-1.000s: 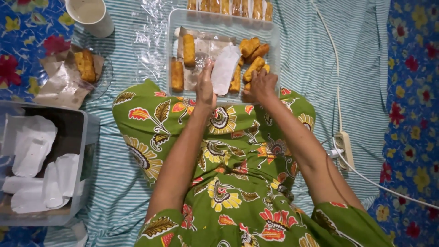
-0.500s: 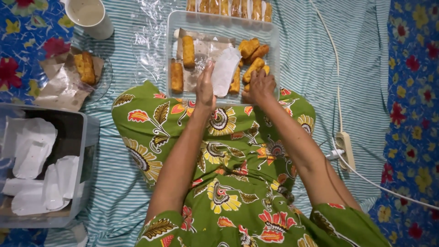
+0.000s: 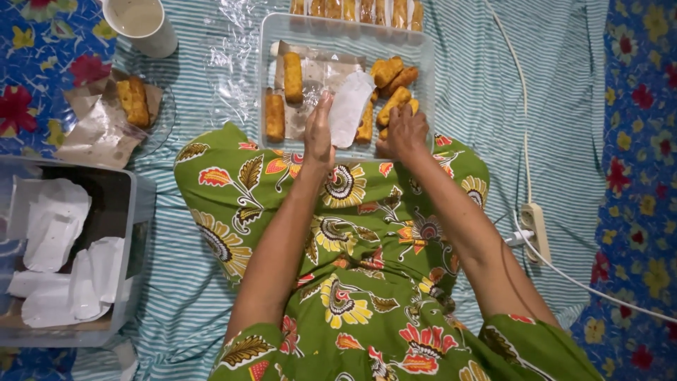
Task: Wrapping individual fried food items in small plastic sheets.
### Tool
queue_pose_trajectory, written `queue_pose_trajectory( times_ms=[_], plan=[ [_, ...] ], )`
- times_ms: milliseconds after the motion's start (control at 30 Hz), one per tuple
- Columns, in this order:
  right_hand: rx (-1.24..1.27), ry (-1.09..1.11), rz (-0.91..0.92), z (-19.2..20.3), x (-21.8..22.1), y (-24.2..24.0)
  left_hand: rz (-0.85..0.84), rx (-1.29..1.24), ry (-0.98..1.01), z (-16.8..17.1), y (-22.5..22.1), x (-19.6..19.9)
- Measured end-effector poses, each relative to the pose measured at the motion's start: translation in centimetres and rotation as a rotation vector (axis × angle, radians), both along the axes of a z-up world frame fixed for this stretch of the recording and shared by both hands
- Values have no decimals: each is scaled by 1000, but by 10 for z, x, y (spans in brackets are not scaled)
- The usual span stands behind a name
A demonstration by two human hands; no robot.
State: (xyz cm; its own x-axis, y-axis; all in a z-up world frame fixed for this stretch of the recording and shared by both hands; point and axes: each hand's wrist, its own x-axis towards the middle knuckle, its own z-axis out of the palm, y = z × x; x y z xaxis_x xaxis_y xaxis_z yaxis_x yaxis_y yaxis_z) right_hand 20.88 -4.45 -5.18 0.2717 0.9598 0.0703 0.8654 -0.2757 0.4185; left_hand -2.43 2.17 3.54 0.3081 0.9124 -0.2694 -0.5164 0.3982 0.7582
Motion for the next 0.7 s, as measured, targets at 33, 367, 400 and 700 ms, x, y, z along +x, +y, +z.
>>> queue_pose_trajectory(
  times_ms=[33,367,400,700],
  plan=[
    [0,1,0,5,0,1,0,0,1,9,-2,-1],
    [-113,158,-47,19,5,1,-4,26,60,1,-3,4],
    [-130,178,-51,16,8,1,-14,33,71,-4,-1,5],
    [-307,520,-274,36,18,18,-70,25,131,10,-3,-1]
  ],
)
